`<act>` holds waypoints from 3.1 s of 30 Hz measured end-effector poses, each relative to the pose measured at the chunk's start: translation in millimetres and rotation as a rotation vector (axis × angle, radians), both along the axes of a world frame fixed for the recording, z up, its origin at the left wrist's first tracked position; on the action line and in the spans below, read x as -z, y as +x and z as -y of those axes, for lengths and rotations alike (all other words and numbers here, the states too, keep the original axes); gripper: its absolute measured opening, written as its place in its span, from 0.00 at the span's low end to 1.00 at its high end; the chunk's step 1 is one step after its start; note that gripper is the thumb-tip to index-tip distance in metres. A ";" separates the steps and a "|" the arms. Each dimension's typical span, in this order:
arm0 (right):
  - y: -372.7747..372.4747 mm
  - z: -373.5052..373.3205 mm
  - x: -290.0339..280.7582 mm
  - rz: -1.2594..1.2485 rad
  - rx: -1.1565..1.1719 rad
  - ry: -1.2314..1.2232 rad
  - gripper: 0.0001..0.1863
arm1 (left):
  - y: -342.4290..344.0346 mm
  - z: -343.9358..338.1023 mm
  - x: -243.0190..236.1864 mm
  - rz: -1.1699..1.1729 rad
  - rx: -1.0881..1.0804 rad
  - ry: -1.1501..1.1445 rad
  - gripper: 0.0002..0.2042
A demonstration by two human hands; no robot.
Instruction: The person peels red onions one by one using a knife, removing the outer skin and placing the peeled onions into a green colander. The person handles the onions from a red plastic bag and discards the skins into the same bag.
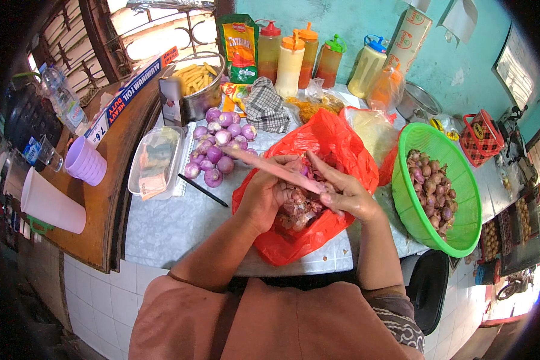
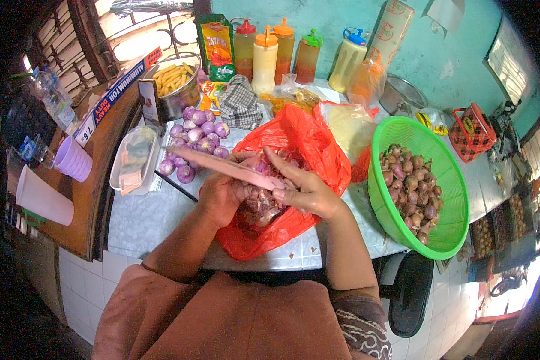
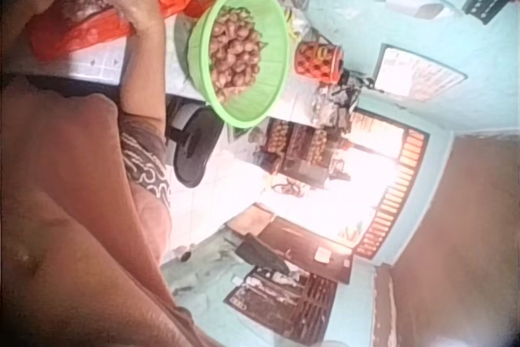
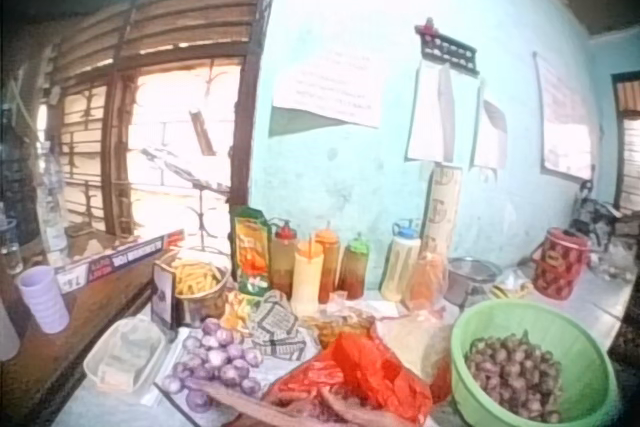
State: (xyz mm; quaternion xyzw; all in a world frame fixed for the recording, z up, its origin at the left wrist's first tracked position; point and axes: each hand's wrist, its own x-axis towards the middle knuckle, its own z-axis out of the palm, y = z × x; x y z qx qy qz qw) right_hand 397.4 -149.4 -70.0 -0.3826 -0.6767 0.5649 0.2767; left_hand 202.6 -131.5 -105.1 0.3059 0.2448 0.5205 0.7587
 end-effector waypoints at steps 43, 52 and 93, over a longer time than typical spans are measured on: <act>-3.8 -2.7 12.3 -0.151 0.004 -0.062 0.37 | 2.9 3.7 5.5 -0.287 -0.046 0.328 0.15; -21.2 -0.3 21.4 -0.409 0.061 0.009 0.33 | 10.1 6.8 15.7 -0.370 -0.114 0.526 0.14; -5.6 -1.8 26.5 -0.470 0.157 -0.084 0.32 | -8.5 -3.6 -1.9 0.059 0.224 -0.036 0.16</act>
